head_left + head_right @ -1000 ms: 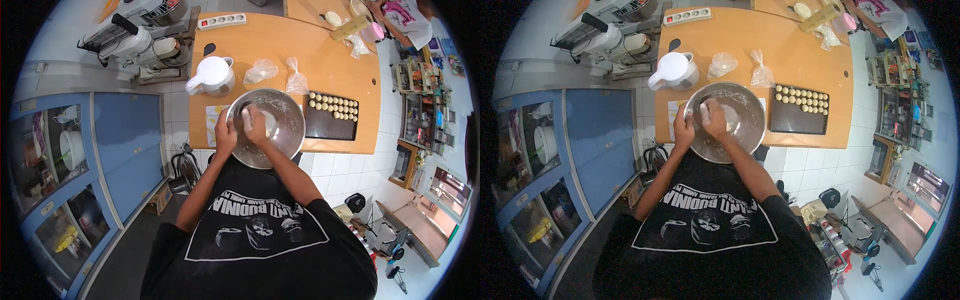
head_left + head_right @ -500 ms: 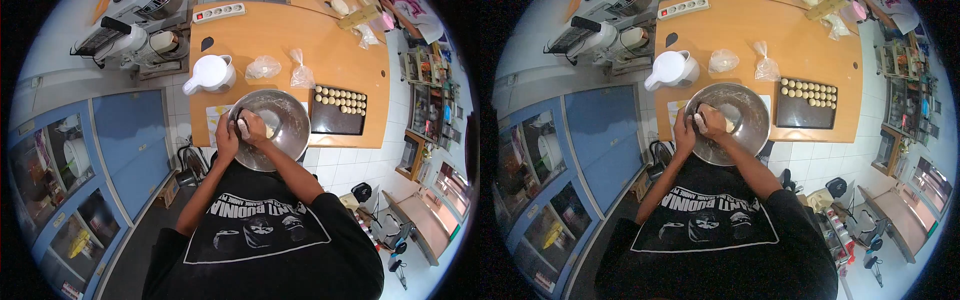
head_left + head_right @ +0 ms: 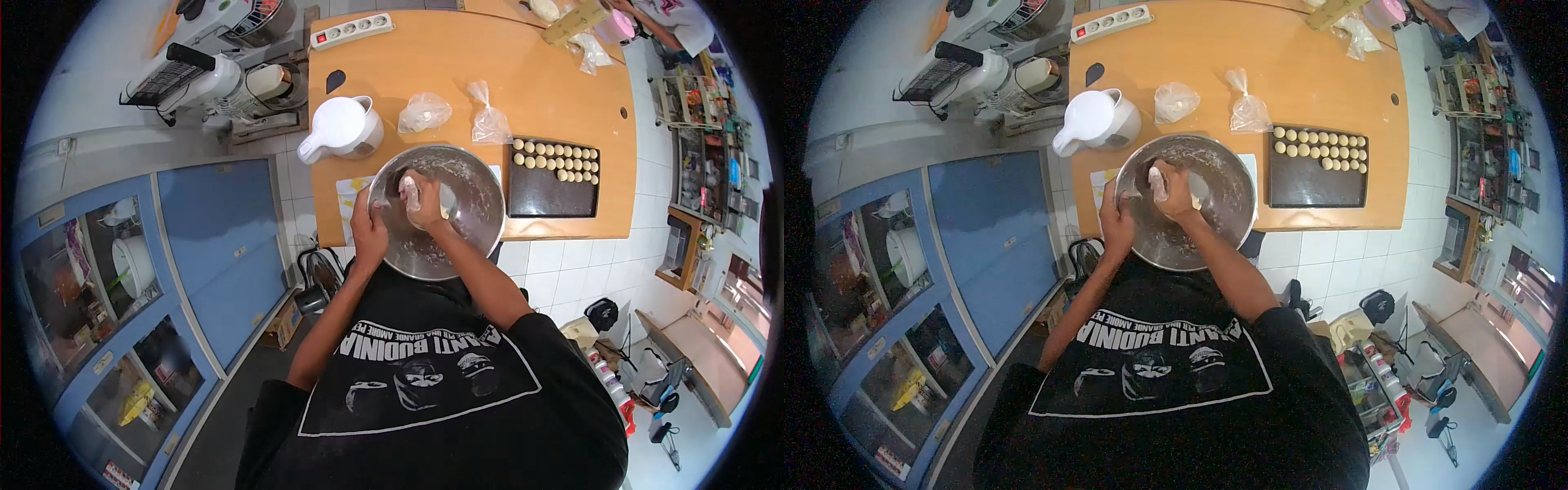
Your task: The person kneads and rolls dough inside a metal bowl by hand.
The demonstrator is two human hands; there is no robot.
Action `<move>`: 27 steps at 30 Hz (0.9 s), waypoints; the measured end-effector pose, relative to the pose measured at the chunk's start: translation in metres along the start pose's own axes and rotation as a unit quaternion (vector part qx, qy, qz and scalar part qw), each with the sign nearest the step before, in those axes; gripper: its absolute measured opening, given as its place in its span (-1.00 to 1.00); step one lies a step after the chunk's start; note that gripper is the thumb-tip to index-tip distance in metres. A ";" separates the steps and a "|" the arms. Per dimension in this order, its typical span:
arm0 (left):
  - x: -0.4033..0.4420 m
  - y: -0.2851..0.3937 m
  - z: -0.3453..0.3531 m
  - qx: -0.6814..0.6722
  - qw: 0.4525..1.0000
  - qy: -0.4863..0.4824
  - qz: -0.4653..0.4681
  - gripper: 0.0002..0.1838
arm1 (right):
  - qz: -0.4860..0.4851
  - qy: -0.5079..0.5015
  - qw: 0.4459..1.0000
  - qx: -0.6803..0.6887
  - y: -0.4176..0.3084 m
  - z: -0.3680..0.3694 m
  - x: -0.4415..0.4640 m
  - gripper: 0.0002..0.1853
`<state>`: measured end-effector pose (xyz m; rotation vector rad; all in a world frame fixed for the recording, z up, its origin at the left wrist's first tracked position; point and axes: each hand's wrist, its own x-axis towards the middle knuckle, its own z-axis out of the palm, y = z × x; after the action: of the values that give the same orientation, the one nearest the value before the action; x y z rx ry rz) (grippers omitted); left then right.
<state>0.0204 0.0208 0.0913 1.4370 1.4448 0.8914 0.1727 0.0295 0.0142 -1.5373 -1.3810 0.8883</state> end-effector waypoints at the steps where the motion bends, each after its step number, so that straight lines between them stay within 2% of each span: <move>1: -0.001 -0.002 0.000 -0.001 1.000 -0.001 -0.005 -0.63 | 0.019 0.031 0.999 0.021 0.004 0.004 -0.001 -0.95; 3: -0.001 -0.004 0.001 -0.002 1.000 0.002 -0.005 -0.62 | 0.033 0.061 0.997 0.042 0.009 0.006 0.000 -0.94; 6: -0.002 -0.006 0.001 0.001 1.000 0.008 -0.015 -0.62 | 0.010 0.072 0.997 -0.013 0.011 0.004 0.002 -0.83; 8: 0.000 -0.010 0.002 -0.006 1.000 0.007 0.024 -0.60 | 0.093 0.131 0.976 0.147 0.006 0.004 0.006 -0.62; 9: 0.002 -0.005 0.002 -0.008 1.000 0.010 0.028 -0.60 | 0.087 0.131 0.977 0.146 0.006 0.004 0.009 -0.62; 11: 0.005 0.003 0.000 0.003 1.000 -0.001 -0.010 -0.58 | 0.189 0.251 0.878 0.361 0.007 0.007 0.014 -0.43; 12: 0.005 -0.001 0.001 0.000 1.000 0.002 -0.008 -0.58 | 0.216 0.289 0.825 0.434 0.006 0.002 0.017 -0.39; 13: 0.006 -0.005 0.002 0.018 1.000 0.010 0.021 -0.59 | 0.213 0.287 0.828 0.433 0.004 -0.003 0.017 -0.39; 15: 0.010 -0.011 0.003 0.033 0.998 0.022 0.050 -0.61 | 0.241 0.272 0.803 0.472 0.005 -0.015 0.016 -0.41; 16: 0.011 -0.012 0.002 0.032 0.999 0.007 0.028 -0.59 | 0.279 0.212 0.811 0.469 0.006 -0.021 0.015 -0.48; 17: 0.012 -0.013 0.001 0.032 0.999 -0.008 0.006 -0.58 | 0.277 0.209 0.813 0.467 0.006 -0.024 0.011 -0.48; 19: 0.011 -0.015 0.002 0.022 1.000 0.001 0.014 -0.57 | 0.296 0.030 0.862 0.410 -0.018 -0.036 0.000 -0.51; 20: 0.011 -0.015 0.003 0.015 1.000 0.007 0.021 -0.56 | 0.326 -0.042 0.858 0.394 -0.024 -0.045 -0.007 -0.52; 25: 0.010 -0.018 0.004 0.016 0.998 0.010 0.061 -0.54 | 0.299 -0.097 0.863 0.396 -0.012 -0.049 -0.023 -0.50; 27: 0.012 -0.018 0.002 0.016 0.998 0.004 0.062 -0.53 | 0.290 -0.132 0.875 0.365 -0.015 -0.051 -0.017 -0.61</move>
<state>0.0170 0.0309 0.0726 1.5629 1.3935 0.9559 0.2115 0.0064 0.0468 -1.2379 -0.5811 1.8014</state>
